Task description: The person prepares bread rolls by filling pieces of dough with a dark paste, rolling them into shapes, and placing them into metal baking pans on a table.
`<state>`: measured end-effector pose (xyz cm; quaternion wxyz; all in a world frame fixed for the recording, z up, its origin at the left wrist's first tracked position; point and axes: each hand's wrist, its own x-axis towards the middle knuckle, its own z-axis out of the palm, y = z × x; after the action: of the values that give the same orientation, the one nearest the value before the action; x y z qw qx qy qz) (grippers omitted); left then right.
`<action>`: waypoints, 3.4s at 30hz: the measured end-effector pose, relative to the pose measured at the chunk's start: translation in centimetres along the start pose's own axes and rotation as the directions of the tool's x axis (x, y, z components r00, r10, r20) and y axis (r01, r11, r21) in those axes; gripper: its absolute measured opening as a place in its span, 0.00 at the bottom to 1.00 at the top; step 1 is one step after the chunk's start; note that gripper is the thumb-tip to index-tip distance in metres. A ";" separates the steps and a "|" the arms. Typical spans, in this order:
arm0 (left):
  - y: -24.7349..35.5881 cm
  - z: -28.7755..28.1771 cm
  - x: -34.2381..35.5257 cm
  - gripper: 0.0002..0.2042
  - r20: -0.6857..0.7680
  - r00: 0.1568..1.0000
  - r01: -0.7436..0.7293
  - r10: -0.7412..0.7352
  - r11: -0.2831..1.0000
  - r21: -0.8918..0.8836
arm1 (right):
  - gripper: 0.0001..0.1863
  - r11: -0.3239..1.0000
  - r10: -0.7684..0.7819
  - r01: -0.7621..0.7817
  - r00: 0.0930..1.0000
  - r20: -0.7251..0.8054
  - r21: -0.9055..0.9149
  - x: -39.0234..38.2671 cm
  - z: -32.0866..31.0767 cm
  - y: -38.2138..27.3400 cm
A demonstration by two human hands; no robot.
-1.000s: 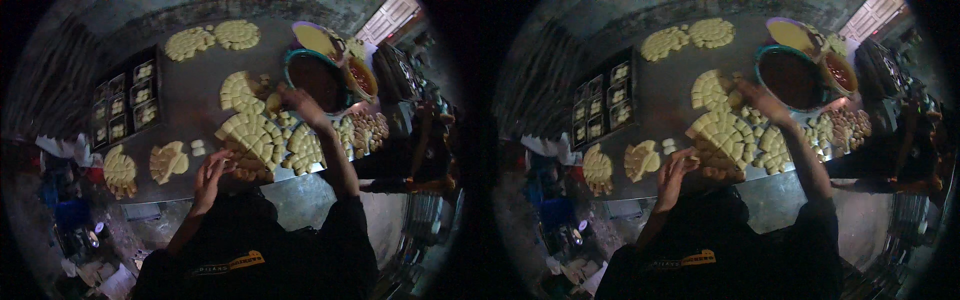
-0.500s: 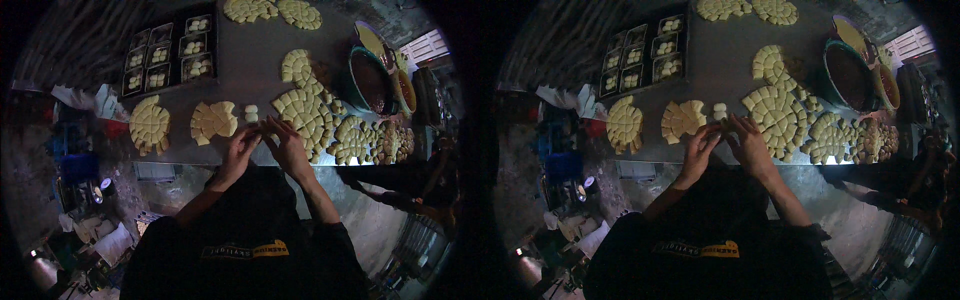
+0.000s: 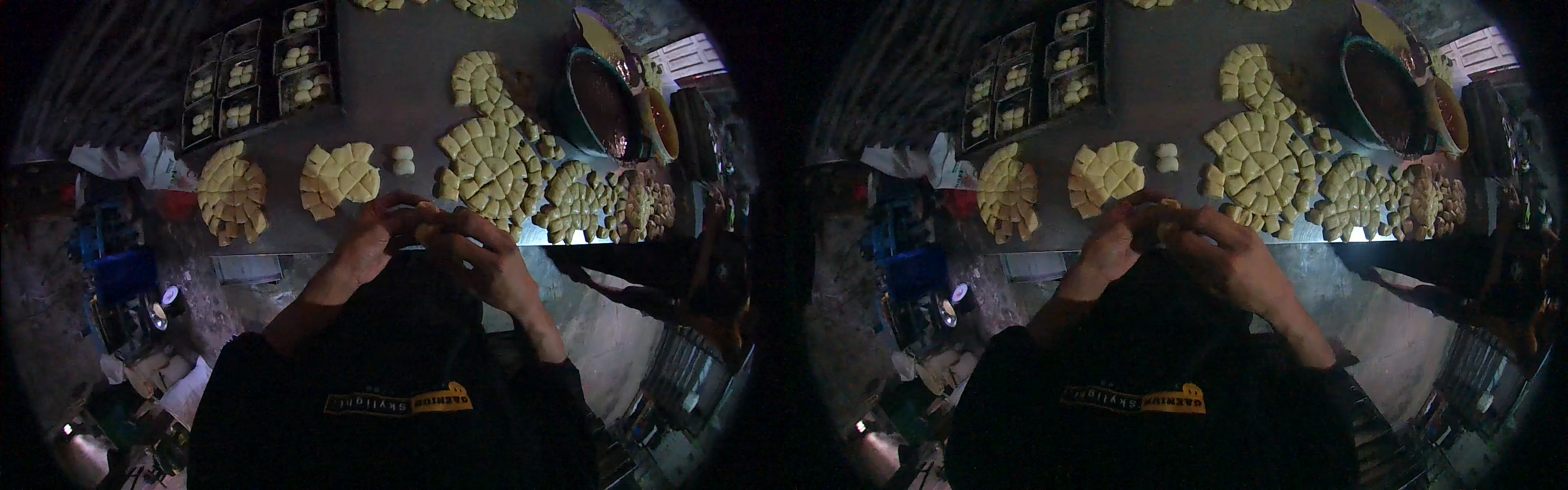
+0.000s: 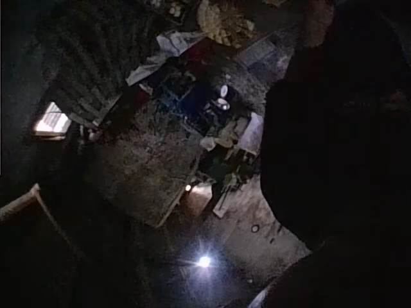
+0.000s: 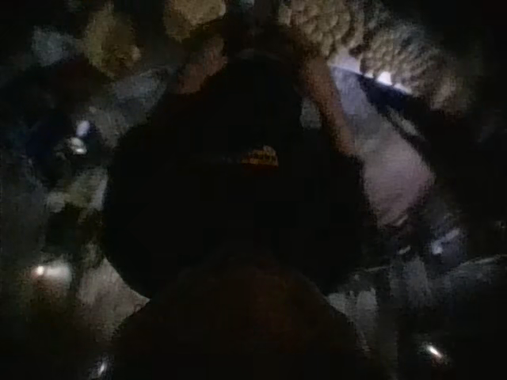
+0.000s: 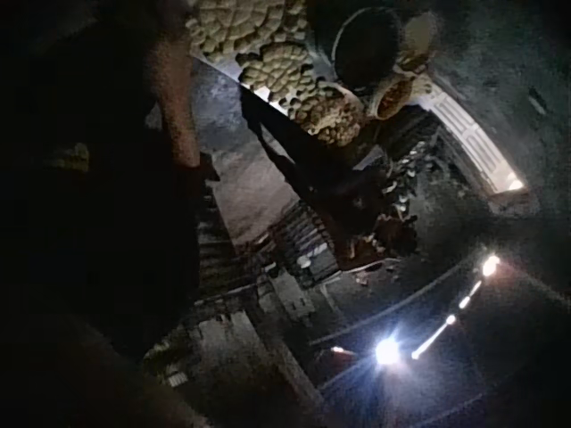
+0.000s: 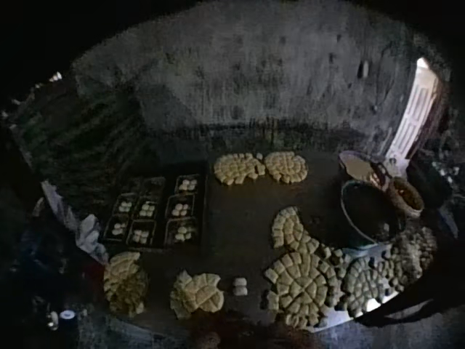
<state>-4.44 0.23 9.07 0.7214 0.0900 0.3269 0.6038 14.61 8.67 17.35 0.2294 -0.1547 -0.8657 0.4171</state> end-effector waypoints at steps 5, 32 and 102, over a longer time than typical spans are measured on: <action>1.2 4.1 -1.0 0.09 0.235 0.927 -0.374 0.293 0.787 0.491 | 0.07 0.872 0.448 -0.432 0.894 -0.023 0.232 -1.2 -1.0 1.0; -3.5 8.0 2.3 0.21 0.029 0.971 -0.159 0.237 0.554 0.817 | 0.11 0.866 0.248 -0.344 0.926 0.286 0.364 -1.4 -6.0 8.4; -2.8 -12.1 4.7 0.32 0.323 0.684 0.060 0.654 -0.492 0.869 | 0.21 0.954 0.283 -0.237 0.913 -0.293 0.183 13.4 6.3 18.8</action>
<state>-8.94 0.70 -3.39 -0.0174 0.5895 0.7615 0.2690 1.37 22.08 2.61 0.3178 -0.3165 -0.7570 0.4751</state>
